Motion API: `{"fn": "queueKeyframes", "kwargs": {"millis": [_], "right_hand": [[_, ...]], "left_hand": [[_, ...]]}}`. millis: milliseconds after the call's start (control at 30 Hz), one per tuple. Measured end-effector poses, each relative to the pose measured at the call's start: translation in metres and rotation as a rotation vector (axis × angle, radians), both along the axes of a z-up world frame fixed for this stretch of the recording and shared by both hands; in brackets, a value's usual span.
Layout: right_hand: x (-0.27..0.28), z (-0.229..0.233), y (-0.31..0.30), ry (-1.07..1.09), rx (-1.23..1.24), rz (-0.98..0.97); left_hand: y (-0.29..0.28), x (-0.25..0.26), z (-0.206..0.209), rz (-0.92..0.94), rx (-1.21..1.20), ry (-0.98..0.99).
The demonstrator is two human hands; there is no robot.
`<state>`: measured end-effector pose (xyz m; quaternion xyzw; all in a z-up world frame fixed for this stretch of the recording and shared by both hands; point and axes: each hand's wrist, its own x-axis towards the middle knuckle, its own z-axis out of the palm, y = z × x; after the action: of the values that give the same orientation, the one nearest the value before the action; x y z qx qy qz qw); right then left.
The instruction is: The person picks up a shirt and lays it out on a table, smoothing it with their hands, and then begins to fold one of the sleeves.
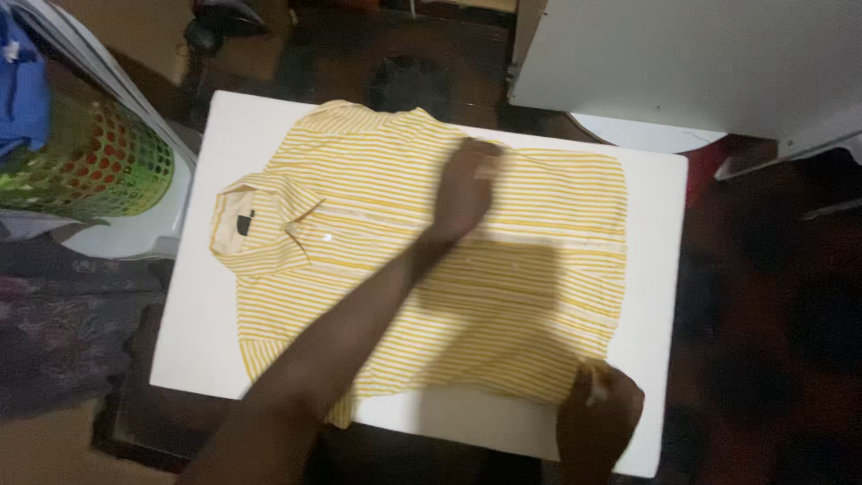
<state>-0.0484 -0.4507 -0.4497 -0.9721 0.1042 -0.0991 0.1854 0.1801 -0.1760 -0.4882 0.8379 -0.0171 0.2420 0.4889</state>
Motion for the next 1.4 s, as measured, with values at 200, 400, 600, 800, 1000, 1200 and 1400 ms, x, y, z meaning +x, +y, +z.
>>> {"fn": "queueKeyframes", "kwargs": {"millis": [200, 400, 600, 800, 1000, 1200, 1400], "right_hand": [[0.089, 0.003, 0.052, -0.153, -0.090, 0.435], [0.214, -0.001, 0.070, 0.074, -0.281, 0.548], [0.243, -0.013, 0.068, 0.226, -0.291, 0.426], [0.238, -0.007, 0.071, 0.250, -0.263, 0.392], [0.245, -0.007, 0.095, 0.194, -0.263, 0.323], [0.208, -0.036, 0.202, -0.202, -0.261, 0.986], [0.281, -0.065, 0.078, 0.047, -0.111, 0.529]], "left_hand": [[0.195, -0.023, 0.023, 0.691, 0.518, 0.339], [0.243, -0.033, 0.030, 0.572, 0.585, 0.674], [0.265, -0.020, 0.026, 0.511, 0.365, 0.436], [0.257, -0.019, 0.025, 0.549, 0.599, 0.256], [0.226, -0.018, 0.043, 0.457, 0.792, 0.146], [0.131, -0.041, 0.032, -0.031, 0.694, 0.195], [0.122, -0.039, 0.025, -0.037, 0.848, 0.268]]}}
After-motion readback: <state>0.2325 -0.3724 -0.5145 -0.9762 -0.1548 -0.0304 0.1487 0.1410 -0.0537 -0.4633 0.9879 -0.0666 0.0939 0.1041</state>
